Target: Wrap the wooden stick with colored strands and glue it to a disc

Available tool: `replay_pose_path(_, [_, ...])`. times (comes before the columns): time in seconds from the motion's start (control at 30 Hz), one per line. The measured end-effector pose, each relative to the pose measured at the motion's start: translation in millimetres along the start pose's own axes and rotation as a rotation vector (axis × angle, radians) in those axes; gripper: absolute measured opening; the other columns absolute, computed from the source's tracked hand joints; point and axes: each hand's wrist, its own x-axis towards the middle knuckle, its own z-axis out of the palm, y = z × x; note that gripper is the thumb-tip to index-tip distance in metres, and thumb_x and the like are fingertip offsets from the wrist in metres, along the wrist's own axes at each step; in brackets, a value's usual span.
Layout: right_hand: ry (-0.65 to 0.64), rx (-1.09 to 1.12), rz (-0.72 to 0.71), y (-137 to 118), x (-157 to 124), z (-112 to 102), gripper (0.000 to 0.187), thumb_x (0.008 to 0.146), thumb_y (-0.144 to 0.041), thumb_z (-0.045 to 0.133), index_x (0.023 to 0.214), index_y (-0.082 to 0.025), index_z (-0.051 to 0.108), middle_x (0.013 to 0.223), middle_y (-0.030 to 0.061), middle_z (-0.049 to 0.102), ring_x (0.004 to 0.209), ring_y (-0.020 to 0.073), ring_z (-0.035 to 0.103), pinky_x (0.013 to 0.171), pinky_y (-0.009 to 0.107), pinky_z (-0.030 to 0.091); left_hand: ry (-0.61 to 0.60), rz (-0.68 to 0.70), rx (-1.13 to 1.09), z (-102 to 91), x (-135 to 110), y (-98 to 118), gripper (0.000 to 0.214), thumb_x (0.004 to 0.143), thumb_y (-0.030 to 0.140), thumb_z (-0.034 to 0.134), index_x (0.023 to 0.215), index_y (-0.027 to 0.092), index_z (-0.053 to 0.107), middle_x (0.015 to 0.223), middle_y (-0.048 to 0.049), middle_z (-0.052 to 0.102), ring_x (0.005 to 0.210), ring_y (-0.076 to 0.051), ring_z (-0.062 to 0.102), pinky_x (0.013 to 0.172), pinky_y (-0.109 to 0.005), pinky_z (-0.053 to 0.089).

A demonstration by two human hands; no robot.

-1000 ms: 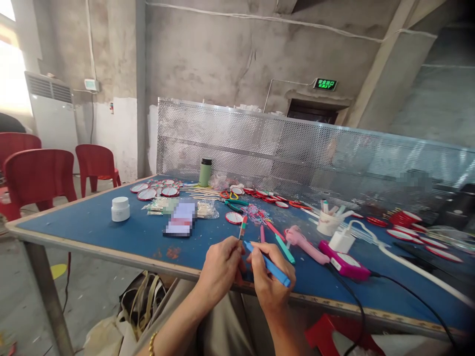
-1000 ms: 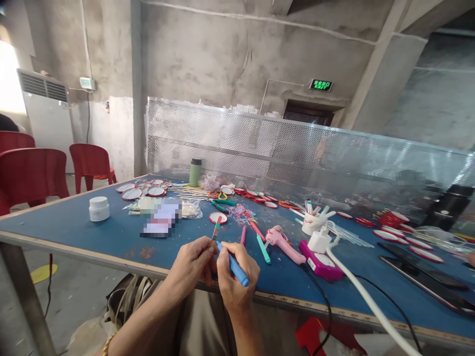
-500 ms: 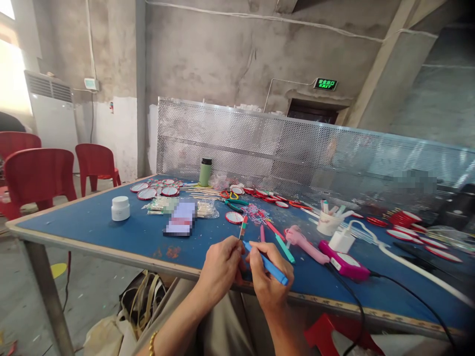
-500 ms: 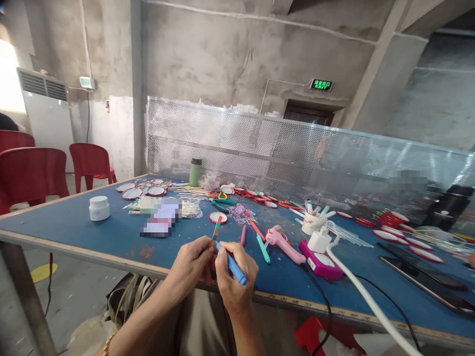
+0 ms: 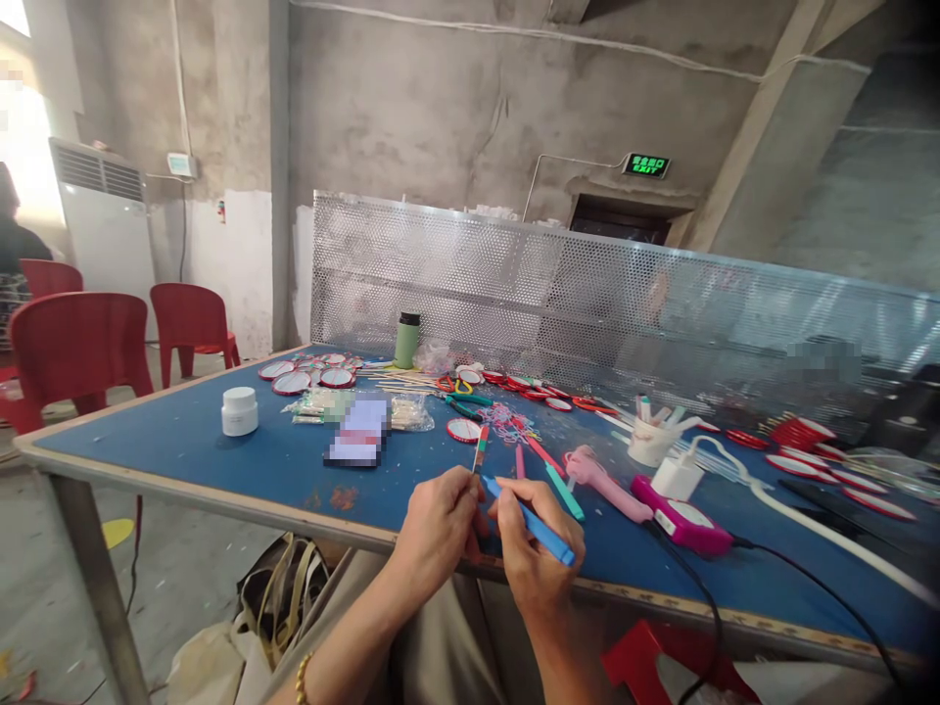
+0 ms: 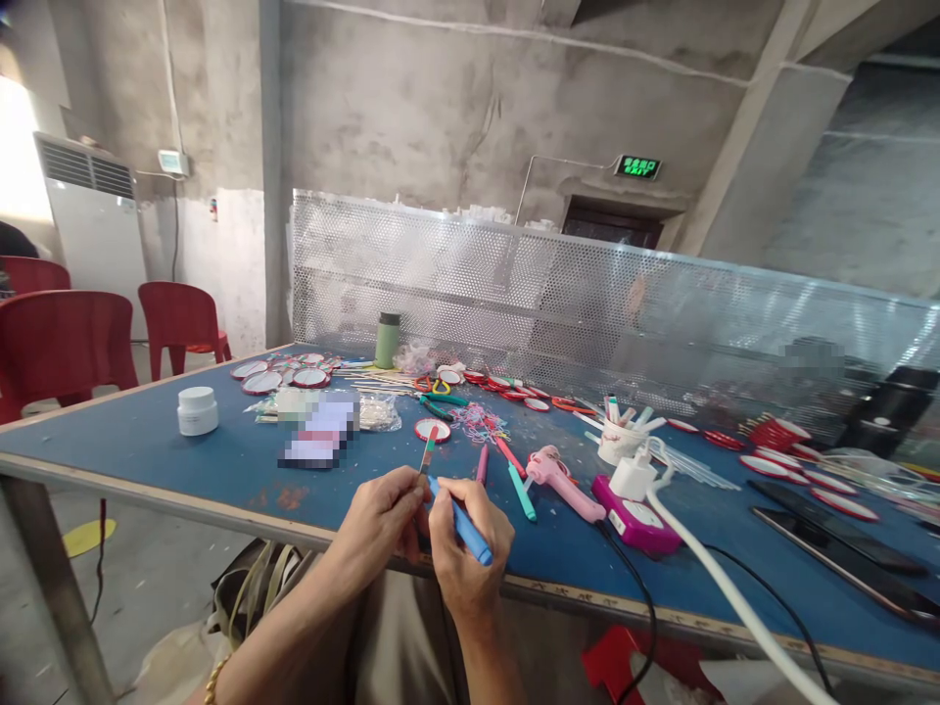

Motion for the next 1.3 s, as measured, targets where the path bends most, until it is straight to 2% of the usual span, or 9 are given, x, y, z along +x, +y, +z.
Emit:
replay_pose_path(0.37, [-0.009,-0.011,-0.012,-1.5,1.6,-0.1,0.018,0.094,-0.023,0.053,0.081,-0.018,0.064,0.061,-0.0019,0.067,0.051,0.0107,0.063,0.055,0.020,0.050,0.005,0.014,0.038,-0.3,-1.5,-0.6,0.022,0.091,0.033,0.041,0.079,0.020,0.053,0.060,0.0039,0.063,0.043,-0.012,0.062,0.045,-0.019,0.040])
replay_pose_path(0.7, [0.010,-0.016,-0.047,-2.5,0.6,-1.3,0.015,0.093,-0.021,0.054,0.084,-0.018,0.066,0.066,-0.0008,0.069,0.055,0.0113,0.066,0.056,0.020,0.051,0.010,-0.003,-0.014,-0.4,-1.4,4.4,0.022,0.090,0.035,0.044,0.077,0.020,0.053,0.063,0.0028,0.064,0.042,-0.013,0.062,0.041,-0.020,0.040])
replay_pose_path(0.97, [-0.001,-0.032,-0.069,-2.2,1.7,-0.1,0.013,0.093,-0.021,0.054,0.086,-0.018,0.065,0.066,-0.0009,0.070,0.057,0.0120,0.067,0.057,0.021,0.052,0.023,0.052,0.090,0.4,-2.0,2.6,0.024,0.091,0.030,0.042,0.070,0.021,0.049,0.051,0.0050,0.058,0.043,-0.013,0.061,0.047,-0.021,0.041])
replay_pose_path(1.3, [-0.022,-0.023,-0.060,-2.6,2.0,0.0,0.015,0.093,-0.021,0.053,0.084,-0.019,0.065,0.065,-0.0006,0.070,0.055,0.0136,0.066,0.056,0.024,0.053,0.027,0.051,0.121,0.2,-1.6,2.9,0.025,0.091,0.030,0.041,0.068,0.022,0.045,0.048,0.0055,0.056,0.044,-0.013,0.060,0.050,-0.021,0.040])
